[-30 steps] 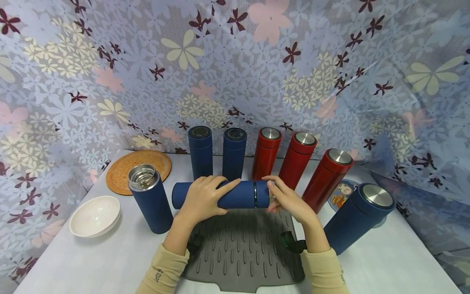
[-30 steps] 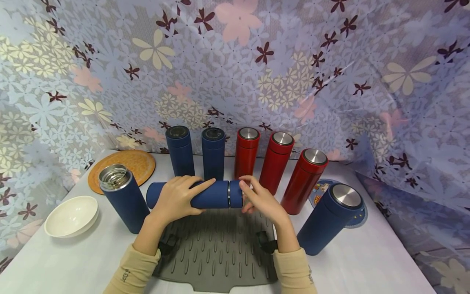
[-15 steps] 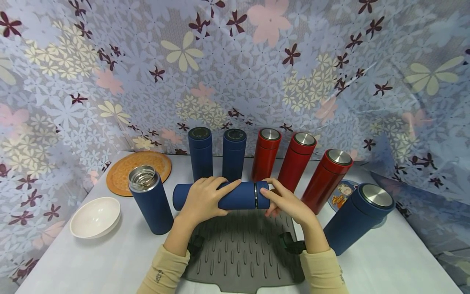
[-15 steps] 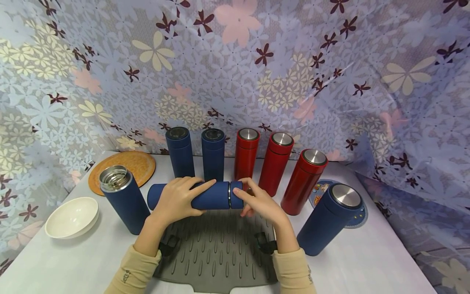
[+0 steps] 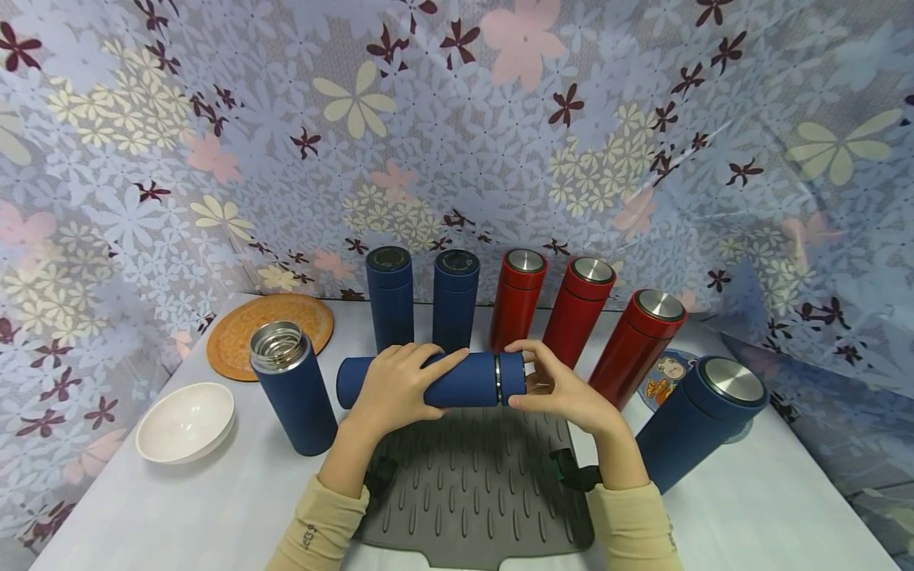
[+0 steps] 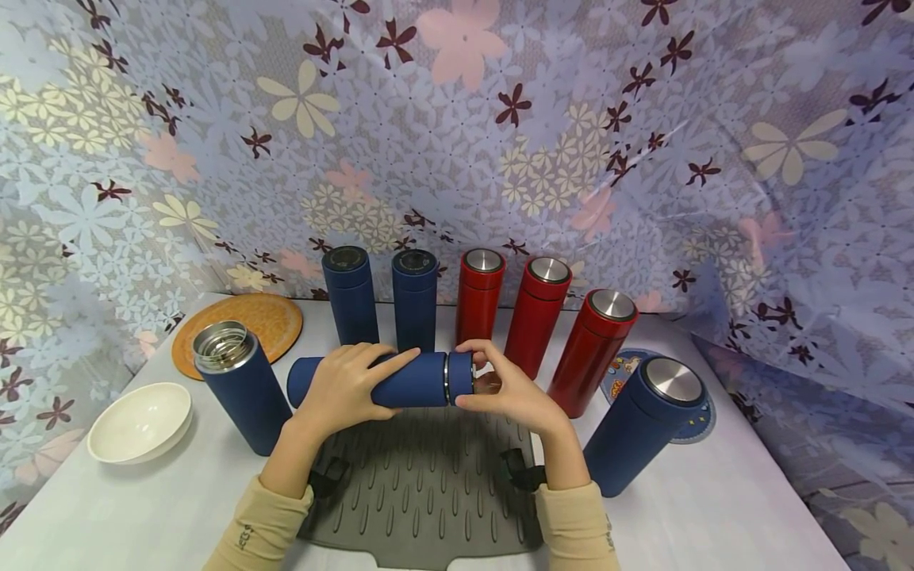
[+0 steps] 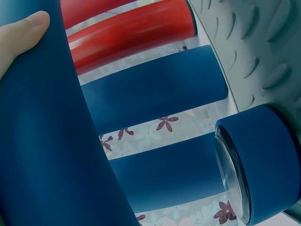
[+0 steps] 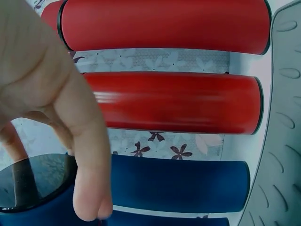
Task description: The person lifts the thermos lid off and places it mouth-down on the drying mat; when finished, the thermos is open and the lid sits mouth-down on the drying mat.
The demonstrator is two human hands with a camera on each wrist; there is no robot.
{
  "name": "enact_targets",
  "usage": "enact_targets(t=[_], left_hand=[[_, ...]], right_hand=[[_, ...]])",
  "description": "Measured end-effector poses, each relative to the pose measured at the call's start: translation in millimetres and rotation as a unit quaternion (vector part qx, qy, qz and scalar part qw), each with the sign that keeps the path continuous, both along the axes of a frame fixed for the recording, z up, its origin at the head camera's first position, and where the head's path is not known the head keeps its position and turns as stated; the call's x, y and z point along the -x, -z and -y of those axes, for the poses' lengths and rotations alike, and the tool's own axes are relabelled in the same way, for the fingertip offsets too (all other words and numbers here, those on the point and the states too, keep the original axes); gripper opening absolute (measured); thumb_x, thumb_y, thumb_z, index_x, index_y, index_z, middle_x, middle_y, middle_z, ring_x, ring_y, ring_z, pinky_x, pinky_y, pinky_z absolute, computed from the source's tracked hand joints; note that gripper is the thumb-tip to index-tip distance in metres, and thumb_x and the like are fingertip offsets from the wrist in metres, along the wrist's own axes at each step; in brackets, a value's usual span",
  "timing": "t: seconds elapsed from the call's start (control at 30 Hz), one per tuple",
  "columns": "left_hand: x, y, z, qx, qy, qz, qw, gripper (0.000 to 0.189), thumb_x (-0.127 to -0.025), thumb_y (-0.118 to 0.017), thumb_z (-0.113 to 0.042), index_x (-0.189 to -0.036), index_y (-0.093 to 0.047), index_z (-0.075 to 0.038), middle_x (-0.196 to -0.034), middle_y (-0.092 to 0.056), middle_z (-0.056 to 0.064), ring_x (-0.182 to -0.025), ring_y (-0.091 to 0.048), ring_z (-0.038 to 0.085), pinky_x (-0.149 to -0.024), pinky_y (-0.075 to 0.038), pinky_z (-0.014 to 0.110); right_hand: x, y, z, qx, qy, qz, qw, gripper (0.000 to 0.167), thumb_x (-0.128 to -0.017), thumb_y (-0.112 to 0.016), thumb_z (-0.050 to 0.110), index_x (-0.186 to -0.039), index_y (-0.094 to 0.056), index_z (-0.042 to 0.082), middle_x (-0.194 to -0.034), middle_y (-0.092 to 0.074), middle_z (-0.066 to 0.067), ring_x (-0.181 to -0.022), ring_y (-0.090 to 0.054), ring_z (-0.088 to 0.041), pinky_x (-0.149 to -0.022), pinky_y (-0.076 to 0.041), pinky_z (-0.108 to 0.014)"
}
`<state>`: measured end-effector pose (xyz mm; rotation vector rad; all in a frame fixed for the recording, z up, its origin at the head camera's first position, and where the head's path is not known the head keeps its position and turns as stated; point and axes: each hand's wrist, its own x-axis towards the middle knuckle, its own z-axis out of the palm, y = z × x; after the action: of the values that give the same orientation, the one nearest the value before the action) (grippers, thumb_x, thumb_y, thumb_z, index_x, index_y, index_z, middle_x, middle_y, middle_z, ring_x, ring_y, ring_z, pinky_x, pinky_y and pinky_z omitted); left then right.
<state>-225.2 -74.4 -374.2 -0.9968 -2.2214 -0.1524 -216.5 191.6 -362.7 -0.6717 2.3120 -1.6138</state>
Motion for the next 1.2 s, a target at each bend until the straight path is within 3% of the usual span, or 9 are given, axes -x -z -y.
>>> enact_targets(t=[0.17,0.37,0.5,0.67,0.83,1.03,1.2], left_hand=[[-0.1,-0.5,0.5,-0.003,0.002,0.004,1.0,0.088,-0.052,-0.085,-0.05,-0.131,-0.053,-0.026,-0.103,-0.062,0.003,-0.087,-0.063,0.022,-0.079,-0.051,0.036],[1.3,-0.6,0.7,-0.013,0.008,0.006,0.9999,0.086,-0.054,-0.084,-0.051,-0.131,-0.053,-0.025,-0.103,-0.062,0.003,-0.086,-0.062,0.02,-0.078,-0.051,0.035],[2.1,-0.3,1.8,-0.022,0.007,0.007,0.9997,0.086,-0.055,-0.083,-0.051,-0.131,-0.053,-0.025,-0.104,-0.062,0.003,-0.087,-0.062,0.02,-0.077,-0.051,0.034],[3.3,-0.8,4.3,-0.052,0.003,-0.009,0.9986,0.086,-0.053,-0.084,-0.05,-0.13,-0.055,-0.023,-0.104,-0.062,0.004,-0.088,-0.062,0.022,-0.075,-0.051,0.036],[6.4,0.0,6.8,-0.098,-0.014,-0.029,0.9947,0.088,-0.052,-0.087,-0.042,-0.13,-0.054,-0.018,-0.104,-0.062,0.007,-0.089,-0.061,0.025,-0.076,-0.051,0.038],[10.6,2.1,9.4,-0.188,-0.066,-0.026,0.9797,0.086,-0.051,-0.09,-0.031,-0.128,-0.054,-0.014,-0.107,-0.06,0.01,-0.093,-0.06,0.029,-0.081,-0.05,0.043],[10.5,3.3,11.2,-0.295,-0.105,0.025,0.9495,0.084,-0.055,-0.089,-0.018,-0.128,-0.049,-0.011,-0.115,-0.057,0.014,-0.104,-0.055,0.033,-0.09,-0.042,0.051]], right_hand=[[-0.7,0.2,0,0.013,-0.014,-0.049,0.9986,0.063,-0.075,-0.071,0.004,-0.128,-0.037,0.014,-0.123,-0.043,-0.016,-0.106,-0.051,-0.033,-0.085,-0.047,-0.044],[-0.9,0.0,-2,0.027,-0.021,-0.142,0.9893,0.055,-0.069,-0.071,-0.008,-0.116,-0.049,0.01,-0.132,-0.034,-0.011,-0.115,-0.038,-0.031,-0.089,-0.043,-0.048],[-2.2,-1.1,-4,0.04,-0.014,-0.16,0.9861,0.05,-0.068,-0.068,-0.012,-0.109,-0.053,0.012,-0.134,-0.034,-0.01,-0.115,-0.038,-0.031,-0.088,-0.043,-0.05],[-2.7,-2.6,-8,0.066,0.004,-0.183,0.9809,0.051,-0.068,-0.067,-0.016,-0.109,-0.053,0.011,-0.133,-0.034,-0.011,-0.112,-0.042,-0.025,-0.083,-0.048,-0.033],[-1.6,-2.2,-11,0.083,0.025,-0.204,0.9751,0.054,-0.066,-0.066,-0.02,-0.11,-0.054,0.008,-0.132,-0.035,-0.014,-0.113,-0.042,-0.019,-0.086,-0.044,-0.023],[-0.2,-0.3,-12,0.076,0.028,-0.199,0.9766,0.053,-0.067,-0.066,-0.02,-0.112,-0.053,0.004,-0.133,-0.035,-0.013,-0.113,-0.044,-0.018,-0.087,-0.044,-0.022],[-0.5,0.2,-11,0.073,0.03,-0.197,0.9772,0.053,-0.066,-0.066,-0.02,-0.112,-0.052,0.004,-0.132,-0.036,-0.013,-0.112,-0.044,-0.019,-0.087,-0.045,-0.022]])
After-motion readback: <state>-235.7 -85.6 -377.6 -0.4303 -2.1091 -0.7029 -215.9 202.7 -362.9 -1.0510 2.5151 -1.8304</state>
